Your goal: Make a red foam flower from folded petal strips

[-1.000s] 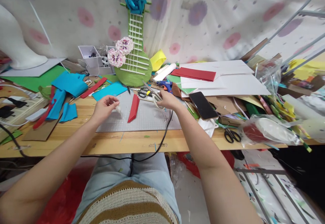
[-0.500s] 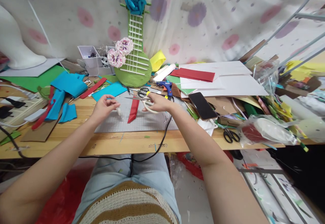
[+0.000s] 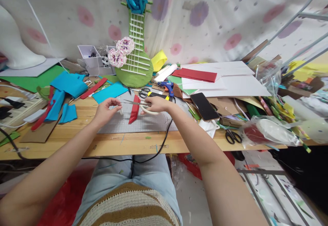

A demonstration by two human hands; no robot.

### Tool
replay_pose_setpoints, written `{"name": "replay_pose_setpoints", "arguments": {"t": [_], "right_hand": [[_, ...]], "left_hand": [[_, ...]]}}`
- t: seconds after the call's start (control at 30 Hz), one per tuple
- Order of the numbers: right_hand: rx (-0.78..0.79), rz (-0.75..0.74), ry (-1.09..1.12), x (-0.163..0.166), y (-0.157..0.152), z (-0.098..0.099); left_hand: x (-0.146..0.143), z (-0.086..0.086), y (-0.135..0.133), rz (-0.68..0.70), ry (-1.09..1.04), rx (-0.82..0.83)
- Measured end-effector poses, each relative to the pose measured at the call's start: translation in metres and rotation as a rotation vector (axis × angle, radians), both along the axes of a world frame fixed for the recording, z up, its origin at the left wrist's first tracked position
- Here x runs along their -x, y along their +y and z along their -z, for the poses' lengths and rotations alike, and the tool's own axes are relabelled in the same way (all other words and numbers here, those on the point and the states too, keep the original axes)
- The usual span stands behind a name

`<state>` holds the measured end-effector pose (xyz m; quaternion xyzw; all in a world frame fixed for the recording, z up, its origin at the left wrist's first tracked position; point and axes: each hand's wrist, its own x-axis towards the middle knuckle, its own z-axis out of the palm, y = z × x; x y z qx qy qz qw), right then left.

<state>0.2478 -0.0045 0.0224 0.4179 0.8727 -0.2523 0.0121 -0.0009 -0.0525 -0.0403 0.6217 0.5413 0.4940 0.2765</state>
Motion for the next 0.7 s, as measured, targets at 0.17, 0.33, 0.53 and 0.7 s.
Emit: {"name": "replay_pose_setpoints", "arguments": {"t": [0.17,0.33,0.53,0.7], "right_hand": [[-0.014,-0.002,0.008,0.0001,-0.0004,0.0022],[-0.008,0.0,0.008,-0.0032,-0.0005,0.0059],[-0.011,0.027,0.034,-0.0036,-0.0015,0.0064],[-0.006,0.032,0.017,-0.0042,-0.0029,0.0059]], "left_hand": [[-0.0032,-0.0004,-0.0007,0.0,-0.001,-0.013],[-0.0058,0.0004,0.0004,0.028,0.036,-0.032],[-0.0057,-0.0019,0.0039,0.05,0.106,-0.062],[-0.0051,-0.0019,0.0042,0.038,0.097,-0.08]]}}
